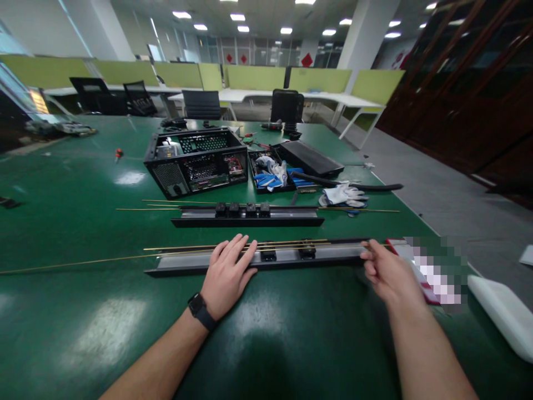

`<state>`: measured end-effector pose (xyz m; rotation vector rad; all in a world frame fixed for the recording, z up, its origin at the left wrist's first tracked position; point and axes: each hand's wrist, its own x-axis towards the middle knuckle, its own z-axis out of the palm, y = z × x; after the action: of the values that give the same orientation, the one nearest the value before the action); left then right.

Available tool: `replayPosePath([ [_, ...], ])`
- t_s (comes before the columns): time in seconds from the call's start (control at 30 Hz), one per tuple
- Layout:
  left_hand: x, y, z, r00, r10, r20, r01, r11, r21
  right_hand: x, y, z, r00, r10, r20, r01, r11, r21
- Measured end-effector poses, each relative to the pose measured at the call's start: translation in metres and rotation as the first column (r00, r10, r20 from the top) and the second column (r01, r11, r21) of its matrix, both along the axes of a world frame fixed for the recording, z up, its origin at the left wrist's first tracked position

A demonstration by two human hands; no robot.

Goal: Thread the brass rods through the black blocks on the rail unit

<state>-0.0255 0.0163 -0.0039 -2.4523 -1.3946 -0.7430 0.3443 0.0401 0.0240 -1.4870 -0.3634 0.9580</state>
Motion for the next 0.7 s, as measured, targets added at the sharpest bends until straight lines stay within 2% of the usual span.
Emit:
replayPosePath([
  [0.17, 0.000, 0.000, 0.001, 1.000, 0.000, -0.004, 0.000, 1.000, 0.001, -0.027, -0.006, 0.000, 0.983, 0.183, -0.010, -0.183, 0.983, 0.000],
  [0.3, 0.000, 0.000, 0.000, 1.000, 0.001, 0.004, -0.001, 1.000, -0.004, -0.036, -0.007, -0.002, 0.971, 0.237, -0.032, -0.236, 0.971, 0.044],
  [0.37, 0.000, 0.000, 0.000, 1.000, -0.002, 0.004, 0.002, 1.000, -0.004, -0.033, -0.006, -0.002, 0.980, 0.197, -0.028, -0.194, 0.978, 0.069],
  [0.53, 0.000, 0.000, 0.000, 1.000, -0.003, 0.001, 0.003, 1.000, -0.005, -0.010, 0.000, -0.002, 1.000, -0.004, -0.008, 0.005, 0.998, 0.068],
  [0.7, 0.000, 0.000, 0.000, 1.000, -0.010, 0.003, 0.010, 1.000, -0.001, 0.010, 0.004, -0.002, 0.996, -0.092, -0.002, 0.092, 0.996, 0.016],
])
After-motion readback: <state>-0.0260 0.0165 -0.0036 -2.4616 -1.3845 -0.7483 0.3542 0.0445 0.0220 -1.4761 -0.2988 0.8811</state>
